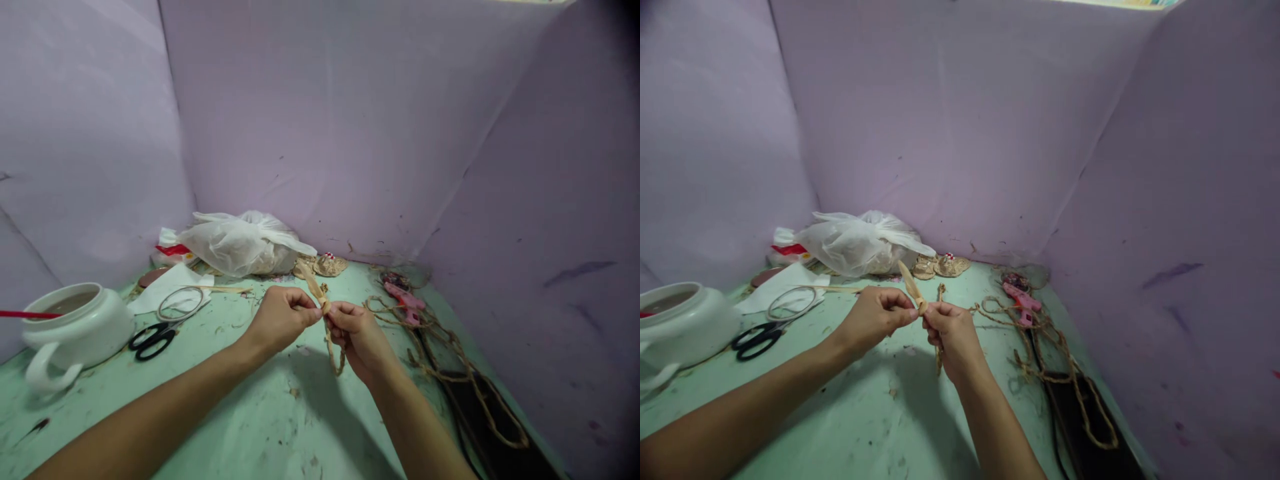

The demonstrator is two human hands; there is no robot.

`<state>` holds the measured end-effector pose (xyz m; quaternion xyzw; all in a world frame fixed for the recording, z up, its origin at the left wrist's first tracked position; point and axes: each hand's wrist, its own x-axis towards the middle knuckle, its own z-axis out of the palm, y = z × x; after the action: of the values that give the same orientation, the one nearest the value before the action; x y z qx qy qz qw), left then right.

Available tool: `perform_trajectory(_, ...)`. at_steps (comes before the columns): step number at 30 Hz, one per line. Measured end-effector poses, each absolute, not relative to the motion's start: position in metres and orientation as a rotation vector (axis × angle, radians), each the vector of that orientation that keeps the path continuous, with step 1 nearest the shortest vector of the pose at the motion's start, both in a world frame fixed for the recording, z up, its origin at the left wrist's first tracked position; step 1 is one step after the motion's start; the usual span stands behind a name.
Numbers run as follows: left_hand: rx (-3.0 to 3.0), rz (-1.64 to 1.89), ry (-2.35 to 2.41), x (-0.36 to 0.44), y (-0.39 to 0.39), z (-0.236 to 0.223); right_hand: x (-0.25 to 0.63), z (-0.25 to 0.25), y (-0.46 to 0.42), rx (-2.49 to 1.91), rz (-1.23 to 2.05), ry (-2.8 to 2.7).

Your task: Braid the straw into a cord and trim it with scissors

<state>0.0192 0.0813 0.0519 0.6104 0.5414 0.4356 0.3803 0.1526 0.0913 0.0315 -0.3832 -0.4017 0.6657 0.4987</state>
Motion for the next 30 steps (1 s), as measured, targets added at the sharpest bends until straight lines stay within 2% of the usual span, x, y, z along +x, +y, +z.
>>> perform_trajectory(7,2.115,1.348,1.538,0.02,0.07,0.048,0.144,0.034,0.086,-1.003,1.452,-1.049)
perform_trajectory(15,1.87,1.35,1.528,0.019,0.066,0.057,0.147,0.038,0.079,-0.944,1.281,-1.207)
perform_trajectory(24,1.934,1.317,1.357,0.021,0.066,0.055,0.151,0.041,0.077,-0.9,1.418,-1.115)
perform_trajectory(30,1.966,1.258,1.408,0.019,0.069,0.054,0.151,0.042,0.078,-0.904,1.448,-1.232)
